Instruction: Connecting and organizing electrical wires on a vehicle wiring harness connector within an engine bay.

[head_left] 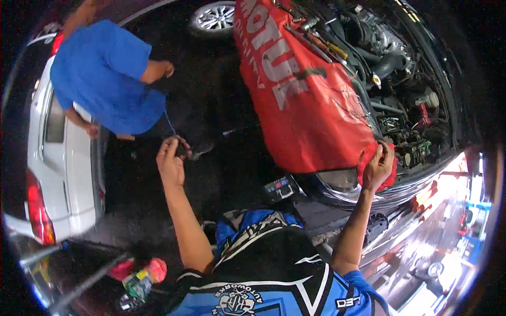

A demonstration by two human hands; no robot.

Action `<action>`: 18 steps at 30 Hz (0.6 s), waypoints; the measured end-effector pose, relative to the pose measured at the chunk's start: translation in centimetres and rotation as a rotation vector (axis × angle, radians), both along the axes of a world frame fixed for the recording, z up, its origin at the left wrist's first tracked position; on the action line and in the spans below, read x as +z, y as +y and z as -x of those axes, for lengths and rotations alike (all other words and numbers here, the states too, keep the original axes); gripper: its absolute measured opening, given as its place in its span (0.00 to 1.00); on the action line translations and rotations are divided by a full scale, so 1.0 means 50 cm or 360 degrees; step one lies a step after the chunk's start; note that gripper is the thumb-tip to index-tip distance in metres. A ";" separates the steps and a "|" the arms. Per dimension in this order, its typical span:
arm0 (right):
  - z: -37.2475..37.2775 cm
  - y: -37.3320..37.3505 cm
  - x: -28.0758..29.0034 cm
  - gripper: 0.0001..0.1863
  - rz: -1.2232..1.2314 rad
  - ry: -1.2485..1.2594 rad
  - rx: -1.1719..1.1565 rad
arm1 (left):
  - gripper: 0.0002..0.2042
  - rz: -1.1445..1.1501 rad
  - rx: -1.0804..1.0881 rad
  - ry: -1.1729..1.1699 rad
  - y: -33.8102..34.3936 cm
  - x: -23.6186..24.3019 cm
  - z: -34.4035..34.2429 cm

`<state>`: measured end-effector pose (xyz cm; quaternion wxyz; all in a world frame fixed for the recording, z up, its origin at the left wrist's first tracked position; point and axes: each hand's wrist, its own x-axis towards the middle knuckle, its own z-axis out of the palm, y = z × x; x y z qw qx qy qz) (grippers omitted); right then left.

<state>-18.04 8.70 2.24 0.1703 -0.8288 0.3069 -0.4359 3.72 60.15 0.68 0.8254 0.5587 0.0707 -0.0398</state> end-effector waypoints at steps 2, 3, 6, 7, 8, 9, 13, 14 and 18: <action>-0.032 0.040 -0.020 0.10 -0.0270 0.0013 -0.0103 | 0.05 -0.0064 -0.0118 0.0038 0.009 -0.011 -0.059; -0.050 0.065 -0.021 0.10 -0.0557 0.0039 -0.0162 | 0.05 -0.0148 -0.0195 0.0095 0.023 -0.013 -0.091; -0.133 0.155 -0.026 0.11 -0.0666 0.0046 -0.0080 | 0.06 -0.0247 -0.0292 0.0174 0.047 0.024 -0.165; -0.173 0.201 -0.013 0.11 -0.0517 0.0009 0.0088 | 0.06 -0.0237 -0.0342 0.0161 0.062 0.042 -0.187; -0.204 0.235 -0.009 0.11 -0.0627 0.0117 0.0118 | 0.06 -0.0267 -0.0326 0.0119 0.080 0.061 -0.214; -0.251 0.289 0.015 0.10 -0.0632 0.0115 0.0221 | 0.06 -0.0305 -0.0277 0.0077 0.107 0.078 -0.237; -0.352 0.372 0.031 0.08 -0.0562 0.0194 0.0520 | 0.06 -0.0301 -0.0196 -0.0035 0.142 0.122 -0.311; -0.368 0.380 0.036 0.08 -0.0583 0.0238 0.0541 | 0.06 -0.0297 -0.0217 -0.0048 0.142 0.118 -0.324; -0.395 0.384 0.054 0.09 -0.0597 0.0269 0.0573 | 0.06 -0.0207 -0.0260 -0.0014 0.133 0.080 -0.348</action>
